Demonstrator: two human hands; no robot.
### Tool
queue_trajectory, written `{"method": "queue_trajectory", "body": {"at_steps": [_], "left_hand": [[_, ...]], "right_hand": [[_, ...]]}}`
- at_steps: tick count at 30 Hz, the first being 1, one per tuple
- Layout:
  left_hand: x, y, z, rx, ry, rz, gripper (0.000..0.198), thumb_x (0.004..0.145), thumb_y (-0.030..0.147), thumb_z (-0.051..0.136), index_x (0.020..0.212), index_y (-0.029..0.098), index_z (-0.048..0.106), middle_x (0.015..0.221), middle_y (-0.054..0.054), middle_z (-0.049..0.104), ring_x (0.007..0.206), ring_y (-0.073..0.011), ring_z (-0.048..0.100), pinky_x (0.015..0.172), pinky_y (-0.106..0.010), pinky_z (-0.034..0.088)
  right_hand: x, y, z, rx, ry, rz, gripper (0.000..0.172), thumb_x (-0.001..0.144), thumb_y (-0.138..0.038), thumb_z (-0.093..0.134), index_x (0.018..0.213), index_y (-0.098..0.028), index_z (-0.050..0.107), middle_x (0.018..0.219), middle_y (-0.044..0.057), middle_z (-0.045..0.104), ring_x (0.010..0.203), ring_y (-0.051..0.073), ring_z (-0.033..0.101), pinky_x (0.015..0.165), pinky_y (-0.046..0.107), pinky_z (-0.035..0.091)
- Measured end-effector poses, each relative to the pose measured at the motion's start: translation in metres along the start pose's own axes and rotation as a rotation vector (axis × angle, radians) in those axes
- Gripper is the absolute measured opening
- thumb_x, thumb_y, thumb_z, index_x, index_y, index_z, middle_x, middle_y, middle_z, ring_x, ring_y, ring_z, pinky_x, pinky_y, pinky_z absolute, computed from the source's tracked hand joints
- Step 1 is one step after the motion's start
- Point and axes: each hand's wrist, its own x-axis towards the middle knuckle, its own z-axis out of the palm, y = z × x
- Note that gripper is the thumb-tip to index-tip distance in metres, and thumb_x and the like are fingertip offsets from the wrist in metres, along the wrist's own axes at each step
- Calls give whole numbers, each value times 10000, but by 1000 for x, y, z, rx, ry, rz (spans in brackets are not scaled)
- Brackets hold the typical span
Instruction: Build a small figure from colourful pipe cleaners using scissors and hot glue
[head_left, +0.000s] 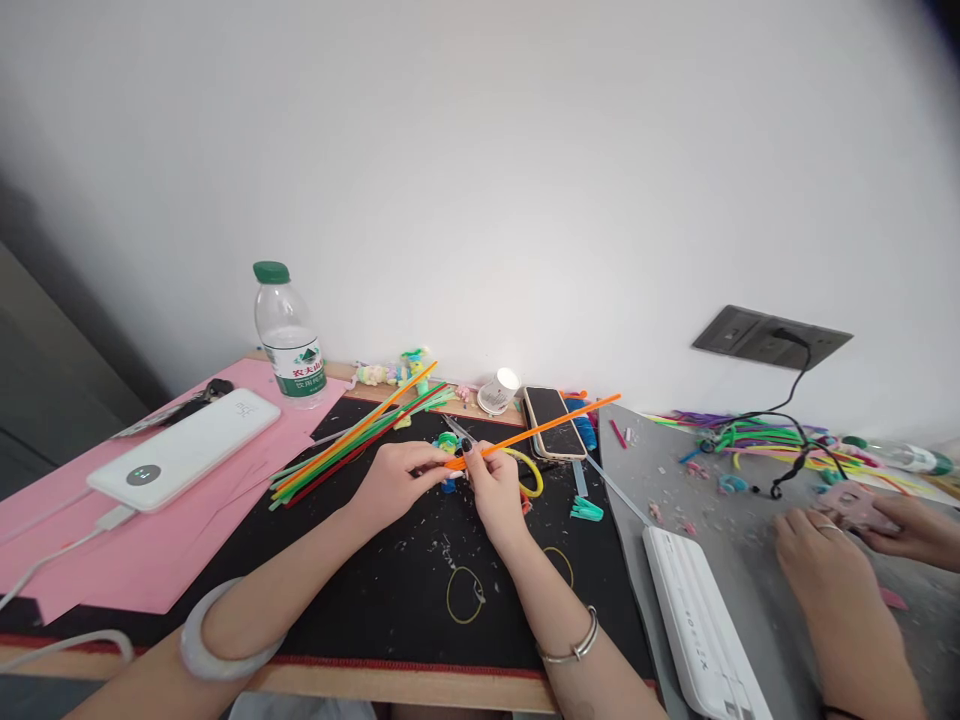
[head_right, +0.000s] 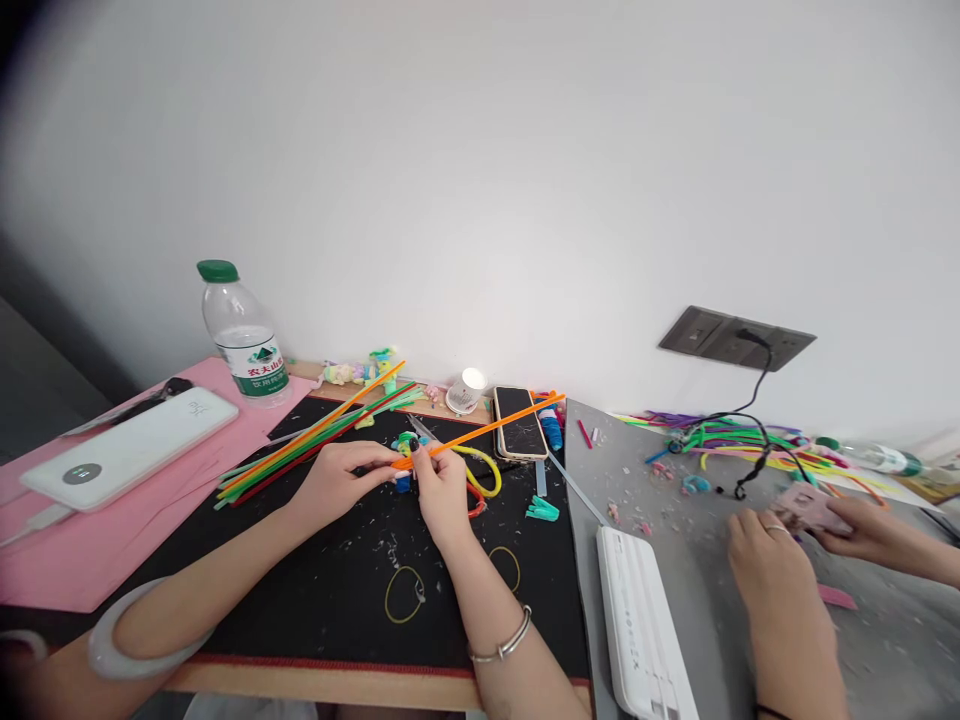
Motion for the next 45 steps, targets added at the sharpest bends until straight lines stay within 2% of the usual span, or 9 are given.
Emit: {"method": "queue_trajectory", "body": {"at_steps": [5,19,21,24,28,31,35,41,45], "left_hand": [[-1,-2,0,40,-10,41,127,833,203,616,790,188,735,775,-22,750,686,-143,675,660,-226,500],[2,6,-2,62,-101,-30,203,852,214,564,701,167,692,681,-21,685,654,-140,619,647,-239,456],[2,6,-2,10,-107,-99,192,842,233,572,725,165,708,690,-27,694,646,-145,624,636,-246,467],[3,4,-1,-166,-83,-271,167,803,268,614,855,160,731,818,-49,734,697,-167,665,669,-266,514],[4,3,0,-427,-92,-472,303,801,367,622,997,155,713,855,-61,749,754,-189,693,724,-295,546],[5,4,0,-530,-167,-572,330,804,416,624,969,144,712,862,-75,750,738,-181,699,699,-278,544],[5,5,-2,-547,-264,-694,324,782,436,655,875,132,713,858,-95,751,727,-173,704,667,-248,532],[4,-1,-2,-546,-293,-696,314,787,430,650,887,137,703,836,-88,746,744,-169,702,696,-254,537],[4,-3,1,-459,-286,-560,276,803,384,618,825,119,690,750,-74,721,653,-167,680,656,-280,539]], "right_hand": [[0,-2,1,-24,-7,-1,369,859,-405,509,570,-196,413,500,-64,338,476,86,263,477,243,225],[2,1,-2,-43,-39,4,400,879,-419,477,557,-200,385,513,-61,326,490,92,268,490,246,226],[3,3,-4,-23,-64,19,405,890,-430,453,562,-200,393,513,-62,321,479,91,261,483,247,216],[3,4,-6,-22,-74,28,389,891,-427,459,583,-205,378,517,-67,308,470,90,247,476,246,199],[3,2,-7,-11,-90,11,359,891,-415,464,608,-209,384,521,-70,302,472,94,252,478,245,204],[3,1,-7,-29,-106,-17,329,888,-395,465,625,-206,404,534,-67,312,487,99,268,491,246,221],[2,-2,-7,-127,-110,-60,311,880,-356,470,617,-197,426,564,-50,353,529,107,310,520,250,251],[2,-1,-8,-188,-87,-90,290,874,-325,469,619,-188,460,575,-39,395,548,115,353,540,250,280],[2,0,-7,-231,-86,-100,288,876,-319,470,620,-186,472,575,-36,407,551,118,362,548,253,282]]}}
